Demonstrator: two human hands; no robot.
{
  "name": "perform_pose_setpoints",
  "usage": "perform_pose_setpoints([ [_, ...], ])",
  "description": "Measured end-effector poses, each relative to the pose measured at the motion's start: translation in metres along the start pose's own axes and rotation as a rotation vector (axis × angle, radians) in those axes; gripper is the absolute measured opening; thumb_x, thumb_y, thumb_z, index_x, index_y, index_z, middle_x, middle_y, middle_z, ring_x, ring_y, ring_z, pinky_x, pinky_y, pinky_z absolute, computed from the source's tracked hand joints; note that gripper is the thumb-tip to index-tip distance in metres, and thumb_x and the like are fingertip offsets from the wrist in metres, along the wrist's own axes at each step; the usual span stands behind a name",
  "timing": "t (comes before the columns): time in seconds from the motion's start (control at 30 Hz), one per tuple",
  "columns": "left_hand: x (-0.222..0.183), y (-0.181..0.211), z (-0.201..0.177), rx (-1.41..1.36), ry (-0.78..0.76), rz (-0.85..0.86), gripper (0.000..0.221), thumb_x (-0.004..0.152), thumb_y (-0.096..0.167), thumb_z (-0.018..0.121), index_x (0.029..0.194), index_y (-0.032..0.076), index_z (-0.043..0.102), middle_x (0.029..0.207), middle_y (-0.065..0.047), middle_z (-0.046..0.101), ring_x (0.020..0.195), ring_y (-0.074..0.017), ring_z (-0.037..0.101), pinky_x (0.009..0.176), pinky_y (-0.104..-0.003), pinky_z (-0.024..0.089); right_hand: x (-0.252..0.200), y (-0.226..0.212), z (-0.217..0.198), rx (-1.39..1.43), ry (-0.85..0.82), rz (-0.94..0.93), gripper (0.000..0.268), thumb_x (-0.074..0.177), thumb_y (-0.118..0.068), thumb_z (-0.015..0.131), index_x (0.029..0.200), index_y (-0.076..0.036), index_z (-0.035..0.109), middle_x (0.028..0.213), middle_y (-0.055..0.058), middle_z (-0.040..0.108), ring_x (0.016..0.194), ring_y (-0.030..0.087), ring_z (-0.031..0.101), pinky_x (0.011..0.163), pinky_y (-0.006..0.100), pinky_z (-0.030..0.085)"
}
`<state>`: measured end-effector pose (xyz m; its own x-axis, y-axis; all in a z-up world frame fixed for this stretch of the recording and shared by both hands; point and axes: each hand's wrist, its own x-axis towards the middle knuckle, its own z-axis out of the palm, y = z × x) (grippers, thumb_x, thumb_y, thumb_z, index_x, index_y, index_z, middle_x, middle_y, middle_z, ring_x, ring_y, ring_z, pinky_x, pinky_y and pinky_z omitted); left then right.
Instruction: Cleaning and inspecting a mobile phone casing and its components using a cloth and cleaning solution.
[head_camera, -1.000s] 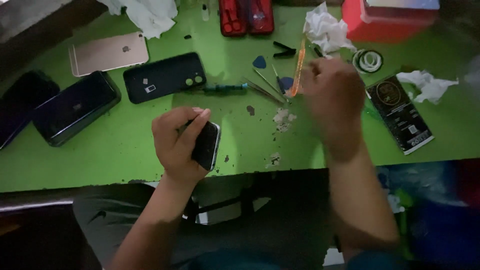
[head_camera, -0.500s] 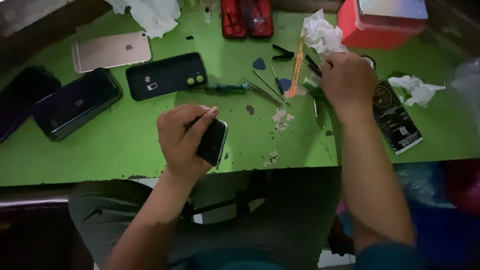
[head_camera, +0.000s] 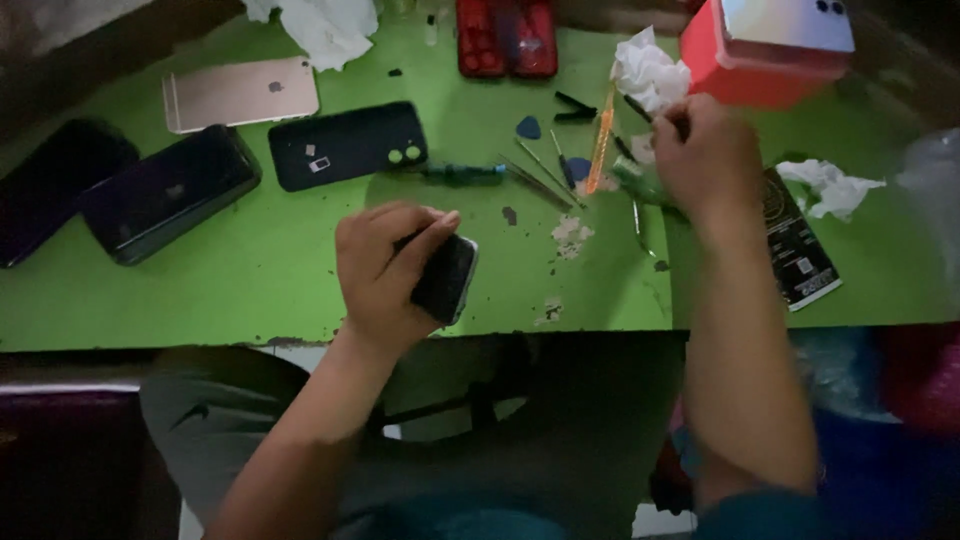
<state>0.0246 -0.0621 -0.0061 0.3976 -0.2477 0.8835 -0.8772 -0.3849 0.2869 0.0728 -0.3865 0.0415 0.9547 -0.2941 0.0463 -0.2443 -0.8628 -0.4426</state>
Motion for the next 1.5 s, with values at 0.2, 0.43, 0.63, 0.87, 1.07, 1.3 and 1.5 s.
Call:
perform_pose_setpoints([
  [0.2,0.015,0.008,-0.004,-0.033,0.128,0.036,0.016,0.091,0.008,0.082,0.105,0.003,0.077,0.104,-0.016,0.075,0.073,-0.0388,0.069,0.052,-0.038,0.054,-0.07,-0.051,0.01,0.639,-0.069,-0.301,0.018,0.1,-0.007,0.065,0.112,0.005,0.07,0.089,0.03,0.065,0.095,0.032,0.069,0.075,0.045,0.055],
  [0.43,0.005,0.003,0.003,-0.048,0.213,0.088,0.029,0.099,0.023,0.072,0.114,-0.002,0.076,0.109,-0.019,0.072,0.081,-0.0339,0.069,0.068,-0.041,0.06,-0.09,-0.106,0.045,1.072,-0.256,-0.433,0.009,0.098,0.0,0.072,0.107,0.0,0.073,0.105,0.021,0.075,0.101,0.029,0.076,0.085,0.043,0.063],
  [0.63,0.002,-0.002,0.004,-0.061,0.23,0.089,0.029,0.098,0.026,0.068,0.112,0.003,0.079,0.116,-0.015,0.074,0.09,-0.0349,0.074,0.07,-0.042,0.063,-0.072,-0.118,0.05,1.059,-0.178,-0.579,0.007,0.1,0.003,0.068,0.104,0.006,0.073,0.099,0.03,0.072,0.091,0.042,0.076,0.08,0.047,0.063],
  [0.87,-0.011,-0.002,-0.005,-0.026,0.151,-0.039,0.023,0.098,0.019,0.069,0.117,0.005,0.07,0.113,-0.015,0.071,0.097,-0.0319,0.073,0.081,-0.046,0.059,-0.064,-0.133,0.031,0.778,-0.204,-0.738,0.013,0.102,-0.001,0.065,0.112,0.005,0.071,0.096,0.022,0.07,0.084,0.029,0.071,0.075,0.037,0.06],
  [1.07,-0.022,-0.001,-0.008,0.067,0.095,-0.141,0.031,0.101,0.033,0.068,0.127,0.017,0.063,0.118,-0.007,0.067,0.106,-0.0281,0.071,0.091,-0.045,0.05,-0.054,-0.148,0.022,0.62,-0.257,-0.862,0.019,0.107,-0.005,0.055,0.121,0.003,0.064,0.102,0.017,0.067,0.084,0.022,0.068,0.072,0.03,0.059],
  [1.3,-0.03,-0.018,-0.056,0.309,0.051,-0.259,0.015,0.092,0.02,0.077,0.083,0.015,0.066,0.073,-0.004,0.072,0.076,-0.0241,0.078,0.08,-0.042,0.065,-0.005,-0.19,0.037,0.633,-0.331,-0.721,0.032,0.117,-0.01,0.04,0.143,0.0,0.057,0.082,0.006,0.05,0.061,0.012,0.042,0.051,0.025,0.038],
  [1.5,-0.035,-0.039,-0.082,0.146,0.427,-0.261,0.017,0.109,0.016,0.061,0.124,0.01,0.057,0.112,-0.019,0.069,0.103,-0.0341,0.074,0.095,-0.045,0.065,0.041,-0.187,0.128,0.733,-0.021,-0.979,0.011,0.111,0.002,0.064,0.114,0.003,0.053,0.1,0.018,0.066,0.087,0.028,0.065,0.076,0.037,0.056],
])
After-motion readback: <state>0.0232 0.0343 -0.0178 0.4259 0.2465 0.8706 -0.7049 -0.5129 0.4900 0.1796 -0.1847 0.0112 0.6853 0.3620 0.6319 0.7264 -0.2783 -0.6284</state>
